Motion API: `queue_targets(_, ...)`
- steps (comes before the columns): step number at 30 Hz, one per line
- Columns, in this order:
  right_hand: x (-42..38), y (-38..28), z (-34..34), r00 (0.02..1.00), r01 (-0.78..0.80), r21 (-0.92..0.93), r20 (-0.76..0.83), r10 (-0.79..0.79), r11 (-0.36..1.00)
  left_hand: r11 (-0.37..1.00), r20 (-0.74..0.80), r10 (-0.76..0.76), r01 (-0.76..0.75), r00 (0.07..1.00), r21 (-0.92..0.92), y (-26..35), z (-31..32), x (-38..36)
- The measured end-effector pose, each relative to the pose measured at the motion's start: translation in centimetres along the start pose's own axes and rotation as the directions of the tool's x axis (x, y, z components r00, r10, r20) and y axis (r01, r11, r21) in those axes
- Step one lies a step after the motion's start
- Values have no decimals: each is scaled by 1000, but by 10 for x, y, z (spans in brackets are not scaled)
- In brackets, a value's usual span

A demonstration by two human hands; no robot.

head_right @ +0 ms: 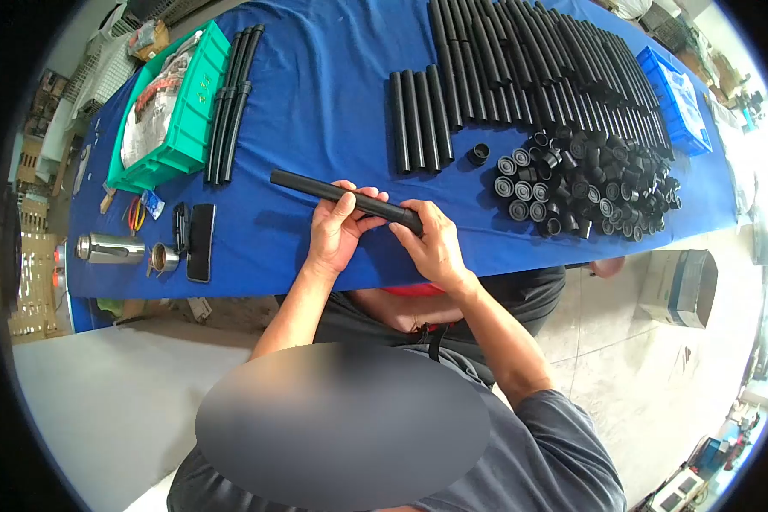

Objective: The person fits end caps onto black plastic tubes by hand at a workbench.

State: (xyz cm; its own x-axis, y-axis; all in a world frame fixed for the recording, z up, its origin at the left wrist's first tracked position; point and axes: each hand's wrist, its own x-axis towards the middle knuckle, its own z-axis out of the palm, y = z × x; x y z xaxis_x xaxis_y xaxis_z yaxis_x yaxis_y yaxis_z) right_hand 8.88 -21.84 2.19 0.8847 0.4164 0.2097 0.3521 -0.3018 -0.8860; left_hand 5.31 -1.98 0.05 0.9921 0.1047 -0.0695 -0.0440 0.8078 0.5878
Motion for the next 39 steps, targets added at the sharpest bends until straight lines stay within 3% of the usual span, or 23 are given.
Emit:
queue_targets(2,-1,-2,6,999,-2,-16,-43,2,1000,1000,-21,12,-12,1000,6,0,0,-1)
queue_targets(5,2,-17,-3,987,-151,131,73,142,980,1000,12,-5,5,1000,-5,2,-3,0)
queue_targets(8,4,-15,-18,972,-105,106,221,79,989,999,37,-31,32,999,-14,4,-2,1)
queue_targets(12,-1,-10,-2,999,-28,30,46,27,999,1000,41,-22,21,999,5,3,-1,1)
queue_targets(15,0,-3,1,996,-77,55,39,75,996,999,13,0,0,1000,32,1,0,-2)
queue_targets(19,1,-2,-3,997,-70,59,44,68,996,999,43,-50,51,998,-5,2,-4,4)
queue_targets(24,4,-6,-6,957,-285,333,152,247,899,998,53,-62,63,997,-19,2,-5,4)
queue_targets(30,1,-8,-11,945,-291,299,239,225,909,994,48,-105,104,993,16,7,0,2)
queue_targets(35,3,-5,-1,980,-179,224,122,155,958,999,26,-53,53,998,-4,2,0,0)
queue_targets(39,5,-2,-9,953,-266,289,222,206,920,997,54,-80,81,995,-19,4,-1,2)
